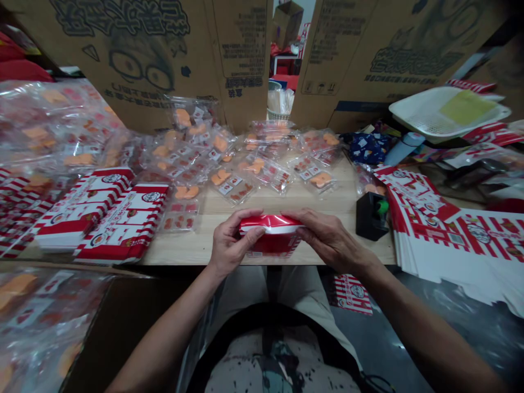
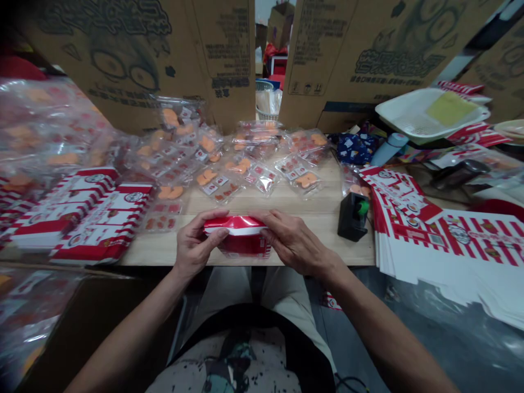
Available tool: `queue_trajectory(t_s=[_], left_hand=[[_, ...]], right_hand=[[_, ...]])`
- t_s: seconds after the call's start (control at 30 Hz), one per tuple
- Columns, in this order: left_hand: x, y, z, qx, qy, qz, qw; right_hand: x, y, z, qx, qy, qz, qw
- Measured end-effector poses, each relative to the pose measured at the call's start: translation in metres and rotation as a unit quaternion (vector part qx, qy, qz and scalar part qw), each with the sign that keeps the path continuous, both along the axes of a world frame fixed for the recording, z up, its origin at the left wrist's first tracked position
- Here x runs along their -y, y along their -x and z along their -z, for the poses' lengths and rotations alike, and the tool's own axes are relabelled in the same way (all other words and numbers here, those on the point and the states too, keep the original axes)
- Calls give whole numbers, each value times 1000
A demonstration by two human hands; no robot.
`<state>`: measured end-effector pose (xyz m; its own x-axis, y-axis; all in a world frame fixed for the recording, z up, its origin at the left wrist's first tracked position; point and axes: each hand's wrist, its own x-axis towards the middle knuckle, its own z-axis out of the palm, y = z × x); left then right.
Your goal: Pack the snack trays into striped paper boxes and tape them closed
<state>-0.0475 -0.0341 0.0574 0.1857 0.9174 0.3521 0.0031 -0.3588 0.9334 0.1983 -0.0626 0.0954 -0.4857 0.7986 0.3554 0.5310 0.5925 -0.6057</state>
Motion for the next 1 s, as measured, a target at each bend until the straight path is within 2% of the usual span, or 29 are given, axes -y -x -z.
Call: queue_trajectory(t_s=[0.27, 0.4, 0.47, 0.53, 0.63, 0.7, 0.77, 0.87, 1.0], left_hand=[[7, -10, 3, 7, -41, -17, 999], [5, -13, 0, -14, -65, -33, 997], [0, -11, -3, -26, -103, -29, 994], [-5, -8, -8, -31, -144, -22, 989], [-14, -3, -11, -35, -156, -29, 987], [-21, -1, -10, -20, -153, -32, 987], [-27, 0, -7, 14, -171, -2, 985], [-34, 1, -1, 53, -175, 70, 981], [-32, 6, 2, 82, -95, 120, 985]], right_hand=[[1, 7, -3, 0, 46, -8, 999], [0, 8, -16, -69, 157, -34, 985], [-1, 10, -25, -106, 198, -36, 974], [-3, 15, -32, -116, 175, -20, 977], [-9, 19, -31, -97, 65, -5, 993], [-15, 18, -22, -79, -2, -32, 996], [-23, 14, -12, -60, -45, -82, 994], [-30, 6, -5, -28, -59, -136, 989], [-28, 1, -13, 59, -14, -175, 983]])
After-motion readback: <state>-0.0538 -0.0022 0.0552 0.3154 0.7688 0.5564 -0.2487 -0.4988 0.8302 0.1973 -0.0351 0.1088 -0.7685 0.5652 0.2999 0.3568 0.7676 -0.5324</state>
